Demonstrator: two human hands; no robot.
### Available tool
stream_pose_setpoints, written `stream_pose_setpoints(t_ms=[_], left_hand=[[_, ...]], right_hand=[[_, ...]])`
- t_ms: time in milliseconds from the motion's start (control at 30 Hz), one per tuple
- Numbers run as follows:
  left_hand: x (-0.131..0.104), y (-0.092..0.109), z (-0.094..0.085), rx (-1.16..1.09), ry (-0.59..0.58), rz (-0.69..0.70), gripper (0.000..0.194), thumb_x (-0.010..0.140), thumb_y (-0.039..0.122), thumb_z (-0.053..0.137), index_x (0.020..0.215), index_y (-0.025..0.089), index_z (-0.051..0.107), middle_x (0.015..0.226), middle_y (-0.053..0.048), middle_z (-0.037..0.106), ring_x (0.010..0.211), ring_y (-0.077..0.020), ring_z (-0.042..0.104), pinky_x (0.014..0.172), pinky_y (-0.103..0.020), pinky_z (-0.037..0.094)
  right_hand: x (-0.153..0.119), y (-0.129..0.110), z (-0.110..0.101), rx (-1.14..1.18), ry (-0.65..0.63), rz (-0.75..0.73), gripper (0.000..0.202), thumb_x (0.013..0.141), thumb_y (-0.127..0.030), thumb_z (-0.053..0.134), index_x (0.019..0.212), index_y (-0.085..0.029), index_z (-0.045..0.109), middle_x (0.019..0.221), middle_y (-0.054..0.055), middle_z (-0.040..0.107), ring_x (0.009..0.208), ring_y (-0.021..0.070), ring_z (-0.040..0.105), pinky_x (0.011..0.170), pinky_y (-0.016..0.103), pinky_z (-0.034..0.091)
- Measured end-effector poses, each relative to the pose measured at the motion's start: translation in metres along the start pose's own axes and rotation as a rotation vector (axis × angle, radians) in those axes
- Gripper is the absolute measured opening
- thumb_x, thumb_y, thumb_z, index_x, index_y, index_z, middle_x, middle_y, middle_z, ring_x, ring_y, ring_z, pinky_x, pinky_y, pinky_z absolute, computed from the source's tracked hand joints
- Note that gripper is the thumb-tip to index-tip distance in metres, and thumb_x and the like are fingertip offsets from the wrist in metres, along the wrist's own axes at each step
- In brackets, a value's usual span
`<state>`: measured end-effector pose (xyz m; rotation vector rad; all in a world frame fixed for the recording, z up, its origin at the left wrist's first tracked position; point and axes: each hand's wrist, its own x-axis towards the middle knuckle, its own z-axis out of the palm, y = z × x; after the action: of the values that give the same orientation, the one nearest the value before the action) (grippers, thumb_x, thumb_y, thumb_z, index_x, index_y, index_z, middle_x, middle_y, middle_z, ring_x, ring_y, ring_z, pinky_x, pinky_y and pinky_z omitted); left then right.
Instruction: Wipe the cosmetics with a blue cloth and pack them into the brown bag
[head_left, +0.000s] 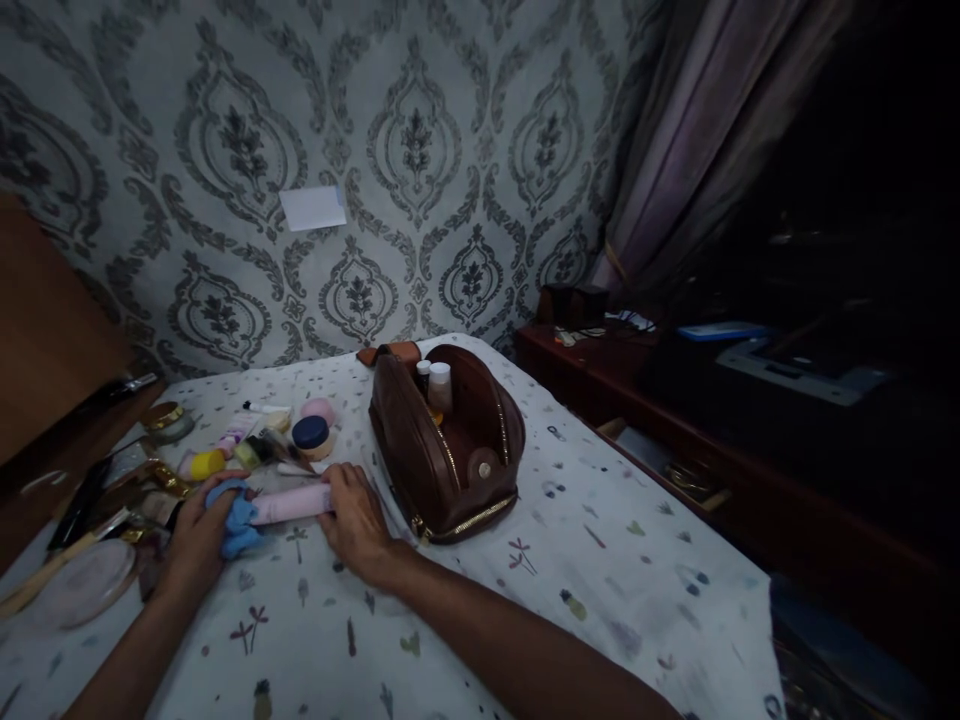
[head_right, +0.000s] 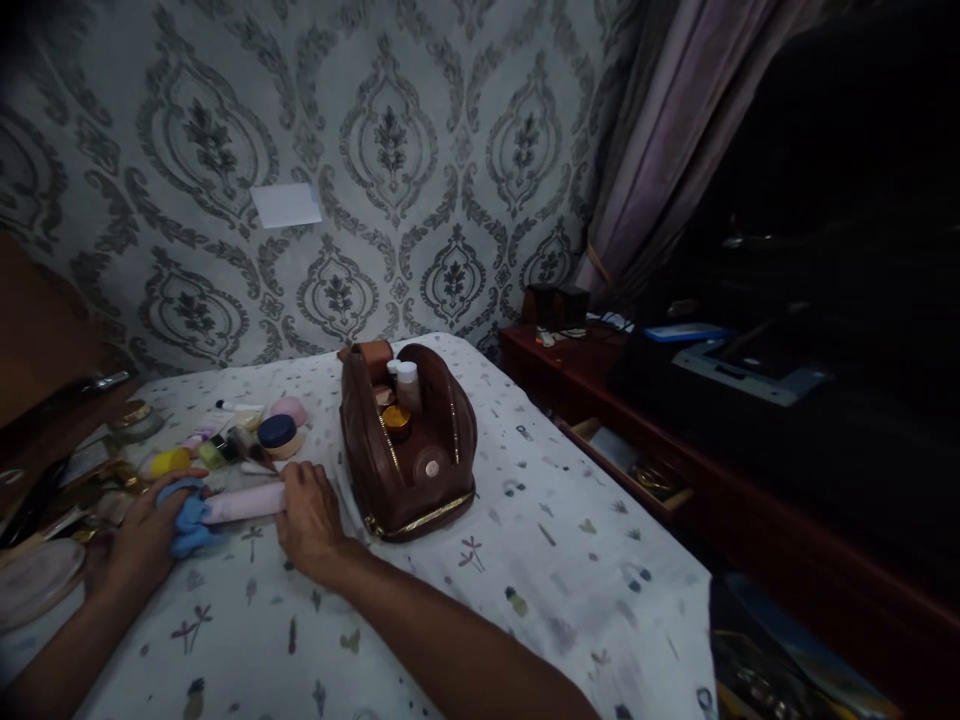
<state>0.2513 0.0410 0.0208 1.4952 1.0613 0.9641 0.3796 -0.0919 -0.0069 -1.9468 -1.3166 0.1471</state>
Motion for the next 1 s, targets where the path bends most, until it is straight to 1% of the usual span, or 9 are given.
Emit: stream_pose_setpoints(t_ms=[167, 300, 467, 533, 600, 667, 767, 900, 1000], left_hand=[[0.003, -0.002, 0.001, -0.248, -0.018, -0.094, 0.036, 0.046, 0.033, 0.071, 0.079, 0.020, 0.065, 0.066, 0.003, 0.061, 0.056, -0.0120, 0.052, 0.043, -0.018, 0.039], [0.007, -0.006, -0.001, -0.305, -0.044, -0.166, 0.039, 0.046, 0.027, 0.070, 0.084, 0.019, 0.065, 0.069, 0.004, 0.064, 0.050, -0.0099, 0.052, 0.040, -0.016, 0.040], [0.005, -0.004, 0.000, -0.338, -0.111, -0.143, 0.038, 0.045, 0.024, 0.070, 0.082, 0.017, 0.066, 0.071, 0.001, 0.066, 0.054, -0.0120, 0.053, 0.045, -0.020, 0.044], [0.006, -0.005, 0.001, -0.305, -0.123, -0.097, 0.032, 0.048, 0.026, 0.067, 0.078, 0.017, 0.066, 0.074, -0.002, 0.068, 0.060, -0.0153, 0.056, 0.050, -0.023, 0.046], [0.009, -0.011, 0.001, -0.229, -0.102, -0.003, 0.029, 0.052, 0.029, 0.062, 0.078, 0.017, 0.066, 0.079, -0.004, 0.069, 0.068, -0.0192, 0.060, 0.055, -0.025, 0.047], [0.014, -0.019, 0.000, -0.070, -0.080, 0.133, 0.030, 0.057, 0.033, 0.056, 0.080, 0.017, 0.067, 0.081, -0.005, 0.068, 0.073, -0.0211, 0.061, 0.058, -0.027, 0.048], [0.019, -0.030, -0.002, 0.155, -0.108, 0.299, 0.028, 0.065, 0.032, 0.049, 0.083, 0.019, 0.066, 0.077, -0.003, 0.066, 0.075, -0.0217, 0.060, 0.066, -0.031, 0.050], [0.019, -0.036, -0.002, 0.250, -0.143, 0.387, 0.025, 0.064, 0.022, 0.050, 0.084, 0.020, 0.065, 0.086, -0.003, 0.066, 0.088, -0.0228, 0.061, 0.085, -0.036, 0.049], [0.017, -0.035, -0.002, 0.317, -0.168, 0.427, 0.026, 0.066, 0.015, 0.049, 0.086, 0.019, 0.064, 0.092, -0.003, 0.065, 0.094, -0.0221, 0.060, 0.089, -0.036, 0.047]], right_hand=[[0.000, 0.004, 0.004, 0.019, 0.047, 0.000, 0.034, 0.075, -0.006, 0.061, 0.104, -0.020, 0.051, 0.109, 0.008, 0.061, 0.103, 0.0261, 0.054, 0.089, 0.039, 0.047], [0.003, 0.007, 0.008, 0.059, 0.081, 0.020, 0.036, 0.073, -0.006, 0.061, 0.105, -0.021, 0.052, 0.107, 0.007, 0.062, 0.103, 0.0254, 0.055, 0.090, 0.039, 0.047], [0.007, 0.013, 0.013, 0.092, 0.095, 0.013, 0.042, 0.073, -0.006, 0.061, 0.112, -0.021, 0.053, 0.111, 0.008, 0.062, 0.107, 0.0254, 0.056, 0.093, 0.040, 0.047], [0.008, 0.017, 0.016, 0.103, 0.106, -0.004, 0.044, 0.074, -0.006, 0.060, 0.114, -0.021, 0.054, 0.111, 0.008, 0.061, 0.108, 0.0251, 0.056, 0.094, 0.041, 0.047], [0.009, 0.021, 0.019, 0.113, 0.121, -0.025, 0.045, 0.073, -0.006, 0.060, 0.115, -0.022, 0.054, 0.112, 0.008, 0.060, 0.108, 0.0249, 0.056, 0.095, 0.041, 0.047], [0.010, 0.025, 0.022, 0.118, 0.140, -0.051, 0.047, 0.072, -0.005, 0.059, 0.116, -0.022, 0.054, 0.112, 0.008, 0.059, 0.109, 0.0249, 0.055, 0.097, 0.041, 0.047], [0.010, 0.029, 0.023, 0.141, 0.178, -0.087, 0.049, 0.072, -0.004, 0.057, 0.117, -0.021, 0.055, 0.111, 0.008, 0.056, 0.108, 0.0243, 0.056, 0.097, 0.041, 0.048], [0.010, 0.032, 0.023, 0.169, 0.199, -0.126, 0.046, 0.075, -0.005, 0.055, 0.119, -0.020, 0.054, 0.111, 0.010, 0.053, 0.105, 0.0246, 0.057, 0.094, 0.042, 0.050], [0.011, 0.034, 0.024, 0.133, 0.201, -0.148, 0.045, 0.074, -0.006, 0.054, 0.116, -0.020, 0.056, 0.110, 0.011, 0.053, 0.104, 0.0267, 0.055, 0.092, 0.045, 0.050]])
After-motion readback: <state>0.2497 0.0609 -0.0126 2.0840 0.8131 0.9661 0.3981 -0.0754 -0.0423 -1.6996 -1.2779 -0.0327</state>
